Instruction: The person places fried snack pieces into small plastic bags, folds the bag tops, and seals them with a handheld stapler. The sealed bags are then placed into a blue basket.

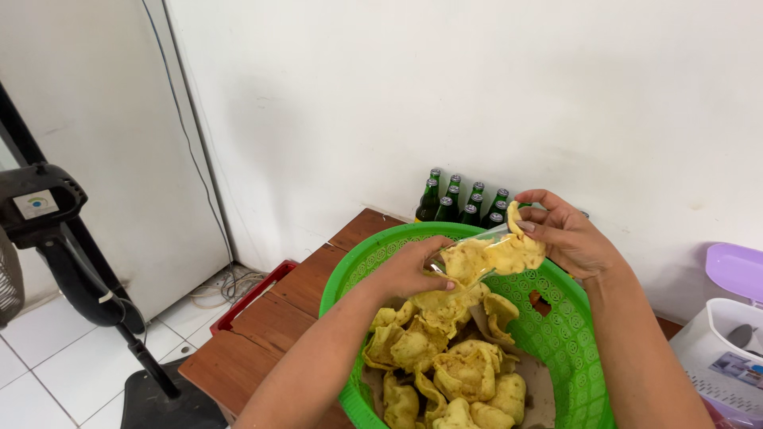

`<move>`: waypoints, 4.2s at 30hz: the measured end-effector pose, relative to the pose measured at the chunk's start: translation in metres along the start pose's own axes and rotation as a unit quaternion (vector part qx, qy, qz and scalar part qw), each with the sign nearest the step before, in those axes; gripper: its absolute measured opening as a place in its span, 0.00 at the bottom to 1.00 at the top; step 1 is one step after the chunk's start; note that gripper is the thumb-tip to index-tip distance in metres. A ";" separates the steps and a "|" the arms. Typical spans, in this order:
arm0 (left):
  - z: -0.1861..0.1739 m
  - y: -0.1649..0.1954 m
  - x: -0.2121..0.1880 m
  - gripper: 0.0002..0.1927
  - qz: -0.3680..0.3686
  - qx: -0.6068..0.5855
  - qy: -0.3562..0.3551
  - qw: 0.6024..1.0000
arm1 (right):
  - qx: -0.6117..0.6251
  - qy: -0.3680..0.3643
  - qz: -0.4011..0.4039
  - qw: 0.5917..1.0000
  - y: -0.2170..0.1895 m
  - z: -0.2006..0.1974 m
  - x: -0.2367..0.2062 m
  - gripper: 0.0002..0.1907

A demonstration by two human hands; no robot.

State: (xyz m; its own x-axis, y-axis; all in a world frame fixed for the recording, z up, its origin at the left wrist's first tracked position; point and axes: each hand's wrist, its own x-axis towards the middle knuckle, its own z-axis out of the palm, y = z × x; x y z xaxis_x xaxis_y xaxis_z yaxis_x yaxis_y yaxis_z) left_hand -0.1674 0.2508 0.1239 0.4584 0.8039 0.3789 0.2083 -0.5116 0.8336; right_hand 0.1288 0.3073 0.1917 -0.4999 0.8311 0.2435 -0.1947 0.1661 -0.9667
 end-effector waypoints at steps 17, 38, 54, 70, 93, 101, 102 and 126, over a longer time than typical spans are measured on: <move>0.003 -0.002 0.000 0.34 -0.011 -0.024 -0.016 1.000 | -0.228 0.119 -0.052 0.965 -0.007 0.021 0.001 0.16; 0.008 -0.007 0.002 0.29 -0.014 0.011 -0.028 0.999 | -0.270 0.032 -0.199 0.941 0.005 0.020 -0.001 0.17; 0.005 0.005 0.000 0.34 -0.048 -0.063 -0.023 0.997 | -0.200 0.032 0.055 0.978 -0.012 0.021 -0.007 0.27; 0.011 0.008 -0.005 0.30 -0.022 -0.041 -0.015 0.999 | -0.095 -0.041 0.054 0.993 0.013 0.009 -0.001 0.18; 0.009 0.012 -0.008 0.28 -0.011 -0.040 0.027 0.999 | -0.264 0.019 0.001 0.964 -0.008 0.032 -0.007 0.24; 0.006 -0.001 -0.003 0.27 -0.059 -0.086 0.081 0.991 | -0.414 -0.002 -0.027 0.910 -0.009 0.052 -0.012 0.48; 0.004 -0.002 -0.004 0.27 -0.054 -0.118 0.077 0.989 | -0.396 -0.010 -0.053 0.916 -0.007 0.056 -0.011 0.40; 0.013 0.008 -0.006 0.44 -0.079 -0.407 -0.041 0.909 | -0.241 -0.039 -0.175 0.954 0.005 0.055 -0.011 0.08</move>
State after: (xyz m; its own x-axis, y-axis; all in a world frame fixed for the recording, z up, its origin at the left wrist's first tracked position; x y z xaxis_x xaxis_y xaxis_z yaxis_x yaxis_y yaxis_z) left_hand -0.1569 0.2378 0.1232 0.5478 0.8058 0.2251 -0.4159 0.0289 0.9089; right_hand 0.0868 0.2703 0.1883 -0.5412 0.6413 0.5439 0.0410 0.6662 -0.7447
